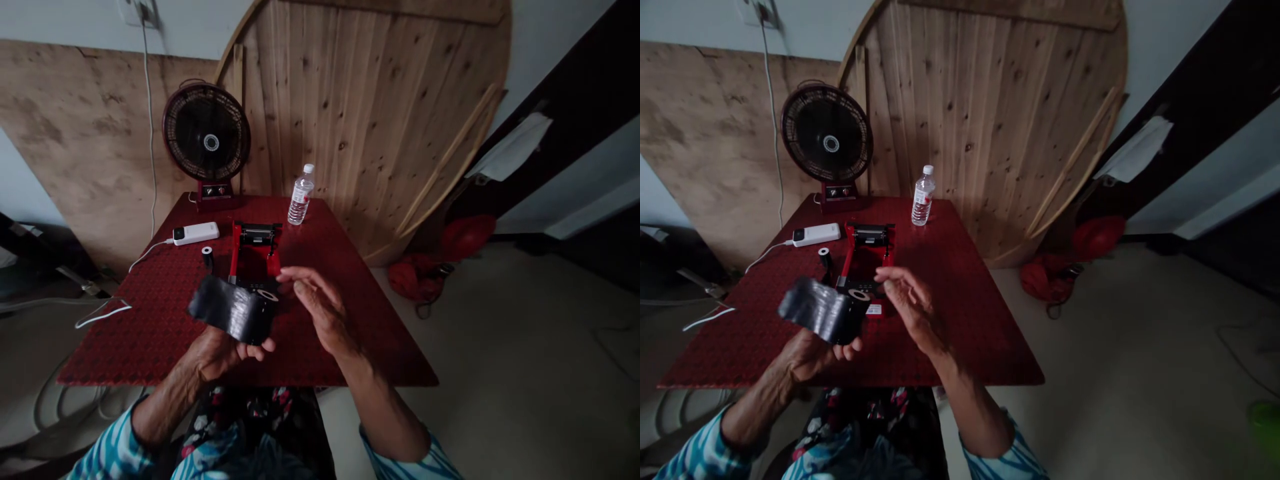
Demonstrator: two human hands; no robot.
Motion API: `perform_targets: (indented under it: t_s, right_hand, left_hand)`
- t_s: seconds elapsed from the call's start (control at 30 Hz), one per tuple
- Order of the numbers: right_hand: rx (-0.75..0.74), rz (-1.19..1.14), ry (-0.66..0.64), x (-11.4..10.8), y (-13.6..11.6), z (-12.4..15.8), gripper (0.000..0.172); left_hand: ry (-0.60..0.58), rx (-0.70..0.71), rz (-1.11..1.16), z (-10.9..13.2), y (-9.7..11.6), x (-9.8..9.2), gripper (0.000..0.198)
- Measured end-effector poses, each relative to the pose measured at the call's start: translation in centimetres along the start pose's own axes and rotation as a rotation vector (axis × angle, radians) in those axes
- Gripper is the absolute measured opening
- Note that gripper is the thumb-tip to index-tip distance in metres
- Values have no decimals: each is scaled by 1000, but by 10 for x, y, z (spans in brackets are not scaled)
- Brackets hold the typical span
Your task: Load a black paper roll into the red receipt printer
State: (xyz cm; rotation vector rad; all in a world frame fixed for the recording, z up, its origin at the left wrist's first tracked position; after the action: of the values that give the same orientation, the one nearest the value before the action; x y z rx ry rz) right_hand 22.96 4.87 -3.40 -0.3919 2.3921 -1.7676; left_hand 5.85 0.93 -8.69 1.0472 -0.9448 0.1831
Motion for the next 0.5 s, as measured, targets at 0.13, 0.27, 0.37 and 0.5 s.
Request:
perform_targets:
  t_s: [0.13,0.27,0.37,0.5]
  right_hand:
    - [45,-40,174,-23,48,-23,33]
    - [64,88,302,-46,104,-39,32]
    - [46,187,383,-60,135,-41,29]
    - [39,261,337,-64,156,-40,24]
  left_hand:
    - [101,117,-195,6,22,0,32]
    - [156,244,-392,10,50,12,47]
    - [256,334,-757,6,82,19,48]
    - [346,348,-1304,-26,116,9,38]
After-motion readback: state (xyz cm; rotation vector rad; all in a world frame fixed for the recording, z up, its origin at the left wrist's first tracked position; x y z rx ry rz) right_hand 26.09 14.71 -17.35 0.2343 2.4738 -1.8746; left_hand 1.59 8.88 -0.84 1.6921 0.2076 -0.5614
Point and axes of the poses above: each hand's wrist, its own z-axis away from the middle knuckle, its own x-axis out of the palm, y = z × x, the point moved 3 cm from there along -z, towards the middle knuckle, and after that the axes turned 2 degrees about -y, right-handed, at the moved point
